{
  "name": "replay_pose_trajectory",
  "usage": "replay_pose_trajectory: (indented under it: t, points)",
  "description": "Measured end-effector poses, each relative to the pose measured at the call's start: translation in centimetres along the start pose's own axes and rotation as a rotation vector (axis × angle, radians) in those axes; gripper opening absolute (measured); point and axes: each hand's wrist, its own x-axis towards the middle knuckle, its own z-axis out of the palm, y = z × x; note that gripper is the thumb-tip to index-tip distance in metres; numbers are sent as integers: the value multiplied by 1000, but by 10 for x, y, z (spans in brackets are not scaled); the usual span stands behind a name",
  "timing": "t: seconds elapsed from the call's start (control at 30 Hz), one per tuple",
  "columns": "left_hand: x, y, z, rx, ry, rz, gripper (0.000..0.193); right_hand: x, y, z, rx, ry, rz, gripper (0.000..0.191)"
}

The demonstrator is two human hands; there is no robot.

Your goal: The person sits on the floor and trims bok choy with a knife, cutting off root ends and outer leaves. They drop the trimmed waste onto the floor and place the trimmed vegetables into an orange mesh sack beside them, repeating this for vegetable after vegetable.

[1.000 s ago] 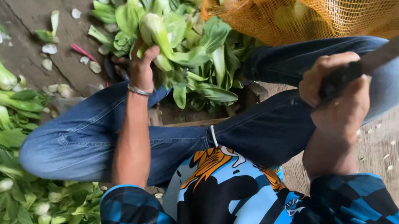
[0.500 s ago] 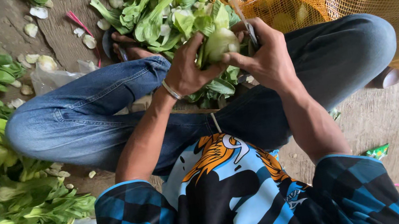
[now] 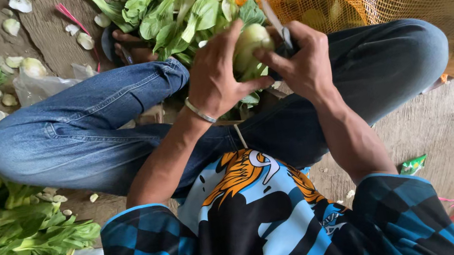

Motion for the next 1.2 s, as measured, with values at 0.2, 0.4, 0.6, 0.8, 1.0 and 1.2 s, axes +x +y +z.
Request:
replay_pose_trajectory:
  t: [0.2,0.4,0.6,0.8,1.0,1.2]
  points:
    - [3,-20,-7,-429,-275,-101,72,0,-2,-9,46,-191,-104,37]
    - [2,-33,-11,-755,-453,-196,62,0,-1,-18,189,-300,-67,35]
    - [-3,-44,-10,-1200,-628,-341,64,-11,17,-21,728,-410,191,23]
    - [-17,-45,2,-1662,-728,-483,69,-16,38,-21,936,-370,155,24]
    - [-21,-57,0,-1985,-573,-398,82,-5,23,-25,478,-118,27,54]
    - [-19,-66,0,-1565,-438,-354,85,-7,-7,-24,-88,-185,-341,53]
